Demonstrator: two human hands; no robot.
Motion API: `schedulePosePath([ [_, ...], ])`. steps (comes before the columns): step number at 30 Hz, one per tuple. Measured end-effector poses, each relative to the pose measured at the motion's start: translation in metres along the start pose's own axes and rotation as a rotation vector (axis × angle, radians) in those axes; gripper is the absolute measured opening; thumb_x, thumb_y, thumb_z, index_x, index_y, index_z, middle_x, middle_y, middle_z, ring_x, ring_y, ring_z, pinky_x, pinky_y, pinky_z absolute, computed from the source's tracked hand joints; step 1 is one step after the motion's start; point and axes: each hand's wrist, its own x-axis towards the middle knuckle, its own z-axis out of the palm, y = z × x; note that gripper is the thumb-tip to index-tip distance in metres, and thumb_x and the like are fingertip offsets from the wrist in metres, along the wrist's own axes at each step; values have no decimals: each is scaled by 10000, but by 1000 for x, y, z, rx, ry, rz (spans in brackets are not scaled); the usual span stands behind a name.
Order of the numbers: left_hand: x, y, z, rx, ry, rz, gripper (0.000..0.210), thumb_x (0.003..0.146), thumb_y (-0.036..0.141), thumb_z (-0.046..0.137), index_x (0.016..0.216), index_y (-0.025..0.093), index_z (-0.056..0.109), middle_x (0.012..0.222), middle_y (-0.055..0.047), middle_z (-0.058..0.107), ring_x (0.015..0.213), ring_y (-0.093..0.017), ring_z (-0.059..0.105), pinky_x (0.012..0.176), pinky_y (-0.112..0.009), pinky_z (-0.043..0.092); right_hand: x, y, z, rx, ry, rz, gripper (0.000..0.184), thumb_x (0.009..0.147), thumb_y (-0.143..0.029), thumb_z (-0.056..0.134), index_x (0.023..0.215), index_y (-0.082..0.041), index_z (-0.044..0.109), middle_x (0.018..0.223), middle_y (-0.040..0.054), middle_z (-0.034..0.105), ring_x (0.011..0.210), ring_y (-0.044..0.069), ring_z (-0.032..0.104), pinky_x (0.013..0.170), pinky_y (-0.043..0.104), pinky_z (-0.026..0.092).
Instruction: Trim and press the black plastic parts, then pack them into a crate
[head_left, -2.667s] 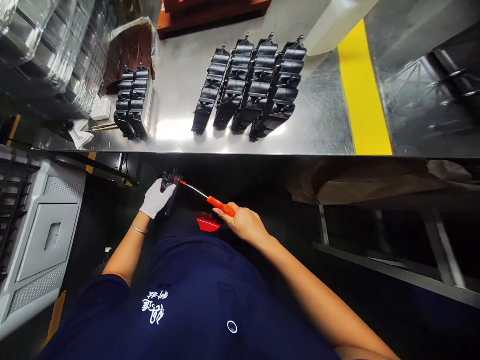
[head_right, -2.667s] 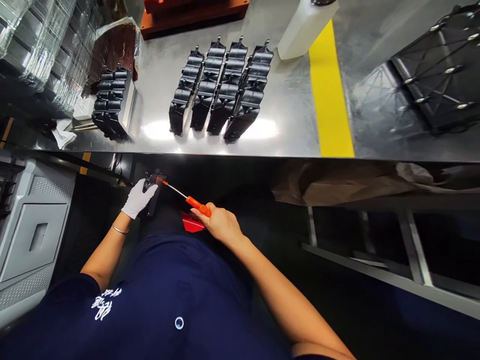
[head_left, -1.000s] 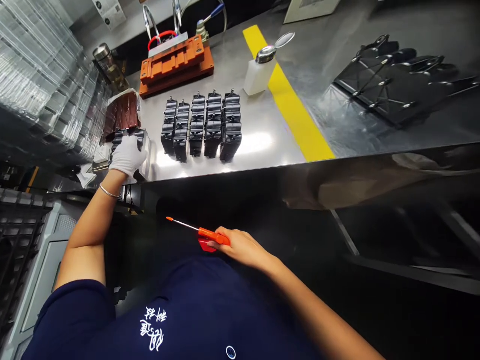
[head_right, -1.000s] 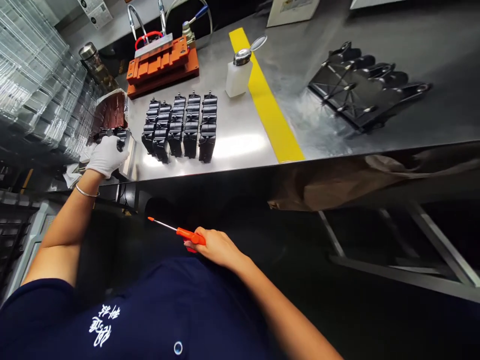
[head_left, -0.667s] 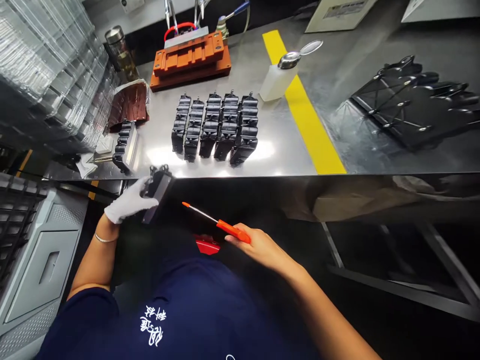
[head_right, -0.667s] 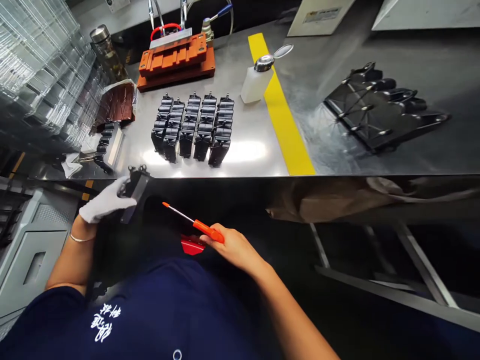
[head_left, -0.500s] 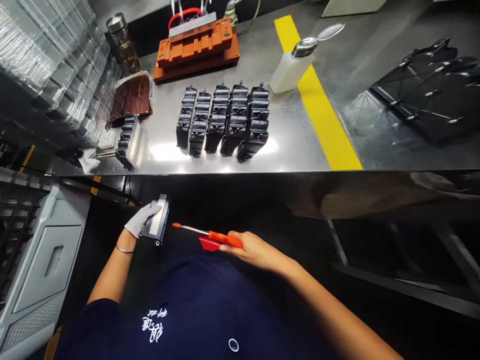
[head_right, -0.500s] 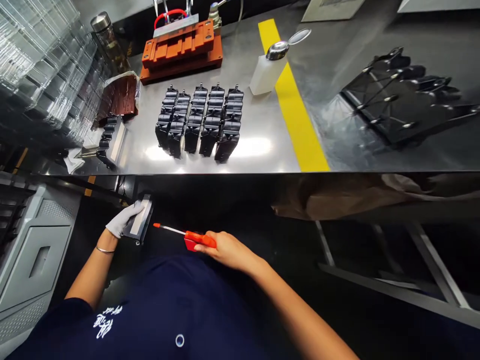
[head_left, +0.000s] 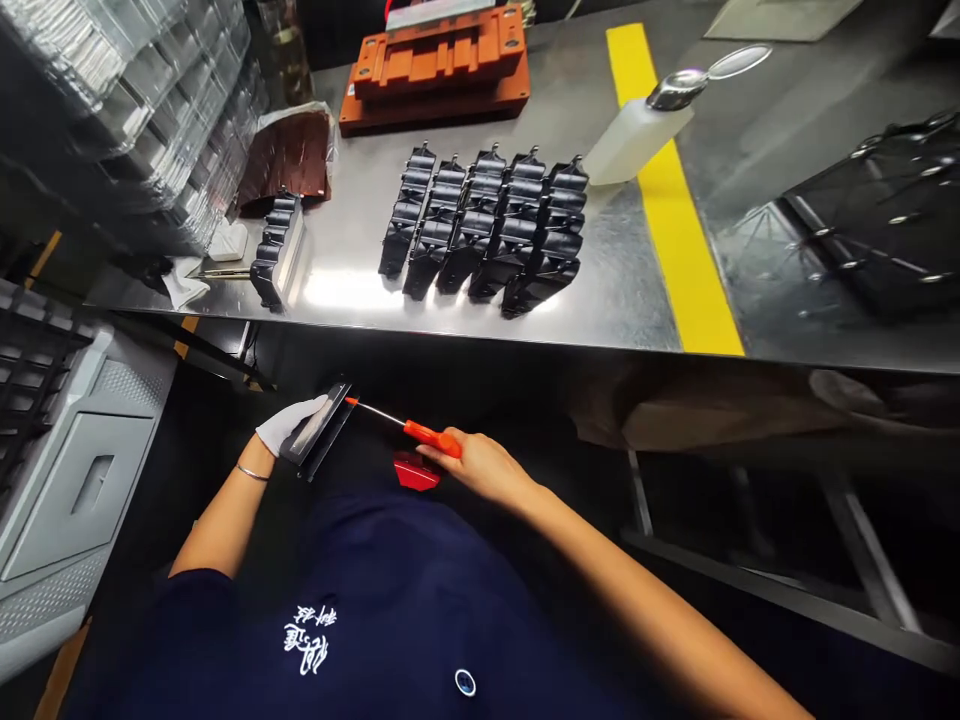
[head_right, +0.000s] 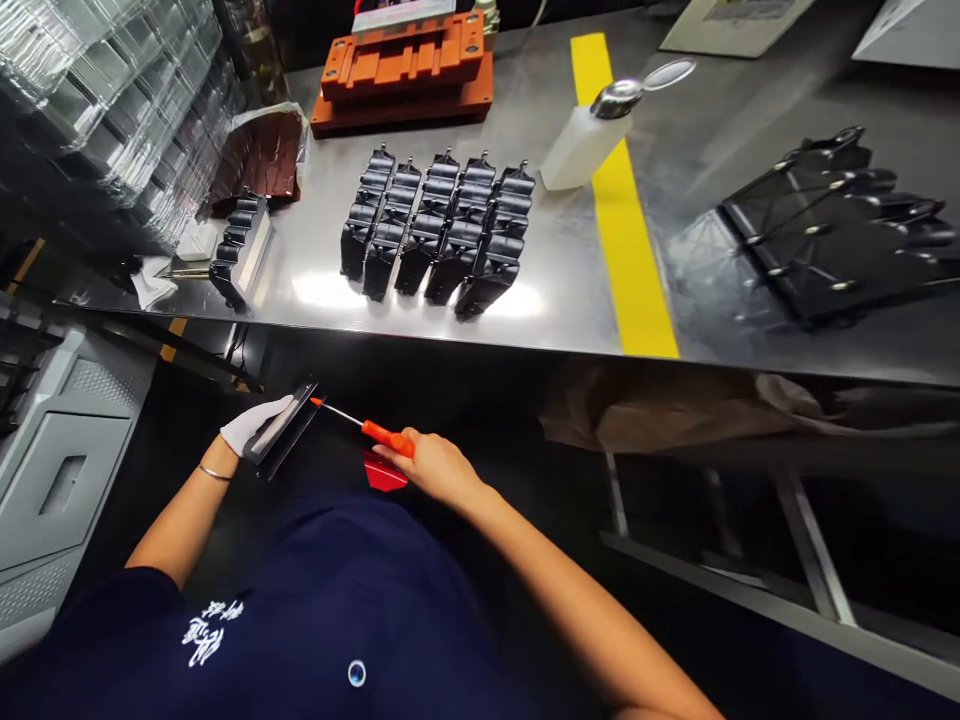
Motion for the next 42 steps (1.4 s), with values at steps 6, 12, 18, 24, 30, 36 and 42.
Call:
schedulePosePath([
  [6,-1,0,4,38,18,76,255,841,411,659,851,162,714,693,-31,714,584,-145,640,636,-262,545,-6,11,-3,53,-21,-2,502,851,-687,433,839,-216,605,741,35,655,676,190,605,583,263,369],
  [12,4,1,-11,438,-6,512,438,733,477,728,1058,187,679,996,-52,721,904,-209,661,835,-318,516,-8,16,-2,61,-86,-67,518,819,-711,465,812,-212,604,704,21,637,637,179,575,576,269,363],
  [18,12,-2,-10,1121,355,890,326,757,242,658,1081,210,679,1110,-105,697,1132,-309,597,1043,-471,395,-2,24,-9,172,4,-70,545,825,-707,452,888,-199,637,723,15,644,661,179,573,621,286,407],
  [24,8,-6,1,1232,93,1041,286,823,159,508,1012,257,698,1287,-49,644,1371,-241,421,1192,-504,145,-3,28,-7,154,-8,-55,537,830,-690,461,941,-208,671,724,12,661,673,190,596,612,288,410],
  [30,1,11,-2,920,210,939,436,645,372,769,1045,228,668,1104,-68,689,1112,-269,595,1040,-408,401,-9,36,-5,87,23,22,502,830,-686,457,847,-218,636,714,23,663,670,202,606,584,282,398],
  [36,28,20,10,696,477,760,406,725,537,665,844,153,608,836,-53,647,811,-199,567,754,-312,428,-16,24,4,41,-43,-16,463,856,-671,439,779,-227,544,679,16,632,631,181,588,576,262,376],
  [42,42,12,36,714,462,752,405,734,565,649,705,179,530,702,-6,566,702,-151,481,647,-279,363,-17,1,12,-163,-69,24,452,892,-667,396,793,-237,498,705,34,651,666,206,630,573,258,353],
])
